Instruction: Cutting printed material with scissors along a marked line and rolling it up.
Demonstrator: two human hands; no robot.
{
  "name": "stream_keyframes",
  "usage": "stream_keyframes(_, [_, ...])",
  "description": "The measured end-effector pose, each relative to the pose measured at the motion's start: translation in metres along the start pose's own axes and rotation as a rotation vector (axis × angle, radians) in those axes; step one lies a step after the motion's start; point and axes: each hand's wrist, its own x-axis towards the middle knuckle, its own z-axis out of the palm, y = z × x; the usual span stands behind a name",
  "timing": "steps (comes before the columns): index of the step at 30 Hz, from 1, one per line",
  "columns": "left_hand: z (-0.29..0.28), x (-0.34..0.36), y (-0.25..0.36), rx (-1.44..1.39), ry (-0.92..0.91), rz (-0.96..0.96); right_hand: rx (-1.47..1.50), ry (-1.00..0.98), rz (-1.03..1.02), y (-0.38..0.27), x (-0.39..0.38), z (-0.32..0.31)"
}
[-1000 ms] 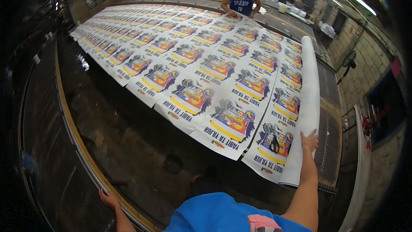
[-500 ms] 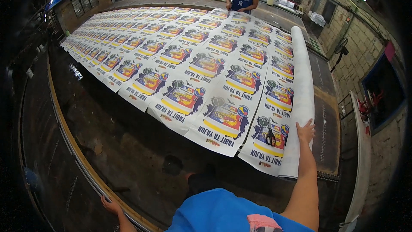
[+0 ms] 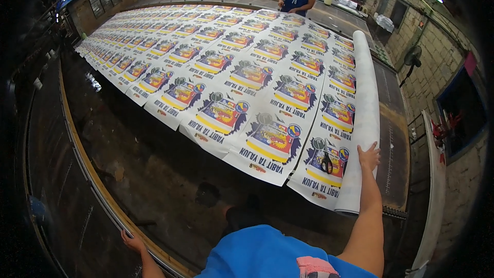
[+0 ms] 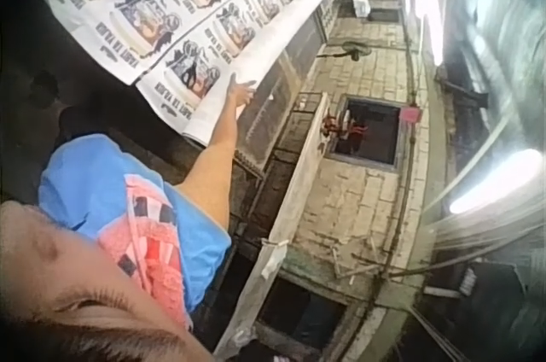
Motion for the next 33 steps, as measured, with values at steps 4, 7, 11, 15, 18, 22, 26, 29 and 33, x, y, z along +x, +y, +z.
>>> stream_keyframes(4, [-0.004, -0.001, 0.002, 0.016, 0.001, -0.004, 0.004, 0.001, -0.002, -0.003, 0.000, -0.002])
stream_keyframes(7, [-0.006, 0.001, 0.000, 0.035, 0.010, -0.011, 0.003, -0.007, -0.002, -0.004, -0.001, 0.000])
stream_keyframes(11, [-0.005, -0.001, 0.001, 0.036, 0.015, -0.007, -0.001, -0.010, -0.001, 0.000, 0.001, 0.003])
stream_keyframes(15, [-0.005, -0.002, 0.003, 0.021, 0.010, 0.004, -0.009, -0.022, -0.002, 0.003, 0.004, 0.004])
stream_keyframes(18, [-0.004, -0.001, 0.004, 0.000, -0.006, -0.018, -0.013, -0.007, -0.004, 0.003, 0.005, 0.005])
stream_keyframes(22, [-0.008, 0.002, -0.009, -0.010, 0.017, 0.014, -0.009, -0.014, -0.021, -0.009, 0.000, 0.004])
stream_keyframes(26, [-0.004, 0.001, 0.003, -0.036, -0.014, -0.019, -0.005, 0.010, -0.001, 0.002, 0.005, 0.007])
stream_keyframes(29, [-0.005, 0.001, 0.008, -0.025, -0.016, -0.032, -0.004, -0.017, 0.005, 0.000, 0.006, 0.005])
stream_keyframes(33, [-0.009, -0.002, 0.003, -0.024, 0.022, -0.004, 0.001, -0.014, -0.005, -0.002, 0.003, 0.005])
